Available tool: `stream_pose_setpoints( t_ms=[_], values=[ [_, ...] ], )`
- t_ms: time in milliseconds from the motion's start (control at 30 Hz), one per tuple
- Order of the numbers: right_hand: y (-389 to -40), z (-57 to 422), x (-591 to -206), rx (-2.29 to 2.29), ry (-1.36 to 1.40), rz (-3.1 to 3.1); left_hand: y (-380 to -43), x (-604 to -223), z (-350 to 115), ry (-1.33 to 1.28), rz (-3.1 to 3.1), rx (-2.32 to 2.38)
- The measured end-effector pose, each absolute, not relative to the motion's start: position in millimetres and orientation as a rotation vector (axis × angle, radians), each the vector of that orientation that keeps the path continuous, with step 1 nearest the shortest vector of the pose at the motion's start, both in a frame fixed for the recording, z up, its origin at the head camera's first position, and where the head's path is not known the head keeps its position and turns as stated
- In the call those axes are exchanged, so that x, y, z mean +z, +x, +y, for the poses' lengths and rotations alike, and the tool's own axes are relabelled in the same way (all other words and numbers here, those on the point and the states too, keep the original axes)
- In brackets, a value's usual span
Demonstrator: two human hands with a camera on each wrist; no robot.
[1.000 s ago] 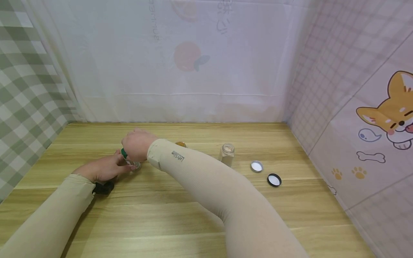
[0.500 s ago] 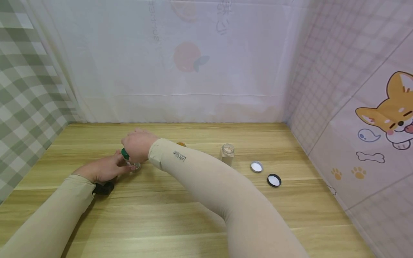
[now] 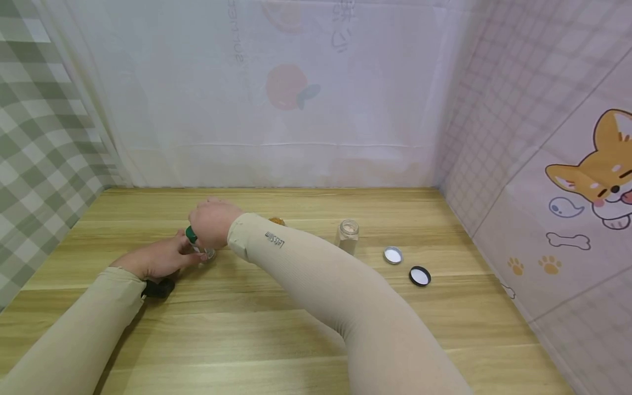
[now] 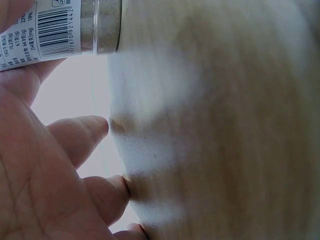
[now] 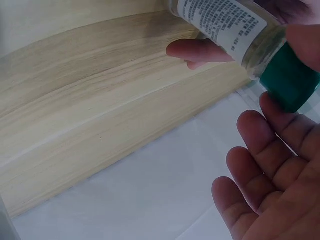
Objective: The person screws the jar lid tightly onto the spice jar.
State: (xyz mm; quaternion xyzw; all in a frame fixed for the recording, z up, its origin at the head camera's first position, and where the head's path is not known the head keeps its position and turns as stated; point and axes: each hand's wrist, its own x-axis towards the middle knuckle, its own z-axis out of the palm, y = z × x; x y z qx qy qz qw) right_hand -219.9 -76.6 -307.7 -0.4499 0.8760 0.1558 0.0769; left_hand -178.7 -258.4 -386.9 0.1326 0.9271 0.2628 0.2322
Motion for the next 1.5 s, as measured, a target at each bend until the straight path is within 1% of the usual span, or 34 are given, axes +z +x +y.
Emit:
stream_pose_setpoints(
  t_ms=[367,700,967,1200,1500],
  values=[
    [-218.0,-73.4,-305.4,0.328,-1.407,2.626,-178.3,-388.0,-258.5,0.395,2.543,0.733],
    [-220.0,-75.2,-305.8,0.467,-1.434,2.632,-179.1,-387.1,-259.6,0.392,2.558,0.722],
    [-221.3,-76.0,-306.6,0.475,-1.408,2.635,-179.1,-385.9,-258.8,0.379,2.546,0.716],
    [-221.3,-73.4,-305.1,0.367,-1.419,2.644,-179.6,-387.3,-258.6,0.393,2.546,0.72],
    [-221.2,-74.1,-304.7,0.392,-1.425,2.63,-180.1,-385.9,-259.0,0.396,2.556,0.712]
  ],
)
